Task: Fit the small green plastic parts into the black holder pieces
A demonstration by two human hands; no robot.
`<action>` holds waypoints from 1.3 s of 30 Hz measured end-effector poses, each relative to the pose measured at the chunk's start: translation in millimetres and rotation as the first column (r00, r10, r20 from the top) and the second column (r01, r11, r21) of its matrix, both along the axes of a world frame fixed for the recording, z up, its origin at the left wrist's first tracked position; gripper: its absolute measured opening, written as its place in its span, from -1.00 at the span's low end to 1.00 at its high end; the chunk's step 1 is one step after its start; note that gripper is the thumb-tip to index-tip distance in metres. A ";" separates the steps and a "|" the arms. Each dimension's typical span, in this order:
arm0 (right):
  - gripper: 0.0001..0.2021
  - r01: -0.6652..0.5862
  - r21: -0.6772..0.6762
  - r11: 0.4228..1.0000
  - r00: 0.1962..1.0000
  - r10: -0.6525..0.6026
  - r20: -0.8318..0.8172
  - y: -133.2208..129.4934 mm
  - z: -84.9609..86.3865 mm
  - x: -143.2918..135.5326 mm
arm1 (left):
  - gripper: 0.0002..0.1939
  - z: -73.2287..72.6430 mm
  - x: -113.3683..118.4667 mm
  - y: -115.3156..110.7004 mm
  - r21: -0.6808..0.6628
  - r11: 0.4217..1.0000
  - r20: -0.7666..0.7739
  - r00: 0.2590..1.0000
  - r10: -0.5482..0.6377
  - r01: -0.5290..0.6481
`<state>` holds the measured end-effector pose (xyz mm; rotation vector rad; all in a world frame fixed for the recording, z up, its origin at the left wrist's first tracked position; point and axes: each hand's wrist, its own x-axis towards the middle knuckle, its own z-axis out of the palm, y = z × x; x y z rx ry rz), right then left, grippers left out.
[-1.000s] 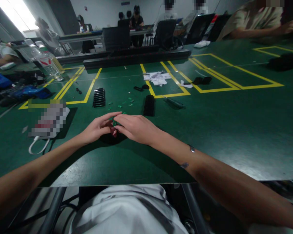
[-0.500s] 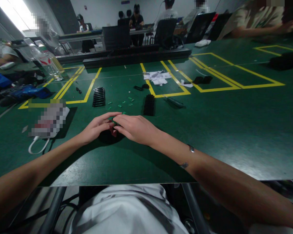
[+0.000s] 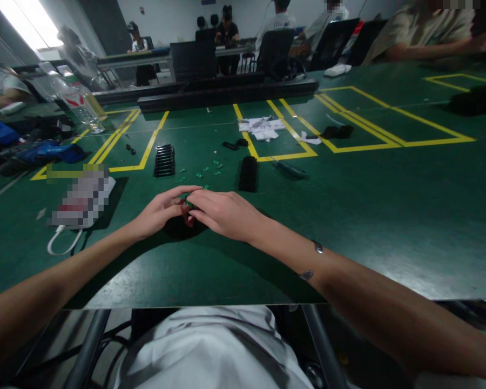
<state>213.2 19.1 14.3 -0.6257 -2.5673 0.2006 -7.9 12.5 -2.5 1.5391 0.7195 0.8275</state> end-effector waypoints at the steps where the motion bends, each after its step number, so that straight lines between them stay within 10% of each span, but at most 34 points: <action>1: -0.79 0.001 -0.001 1.000 1.000 -0.001 -0.002 0.0 0.0 0.1 | -0.47 0.0 -0.3 -0.2 -0.001 1.000 0.000 1.000 -0.001 0.001; 39: -0.80 -0.032 -0.012 0.999 0.999 0.032 -0.037 -1.6 0.8 -0.7 | -0.50 -1.0 -1.4 1.0 -0.023 0.999 0.026 0.999 -0.034 0.035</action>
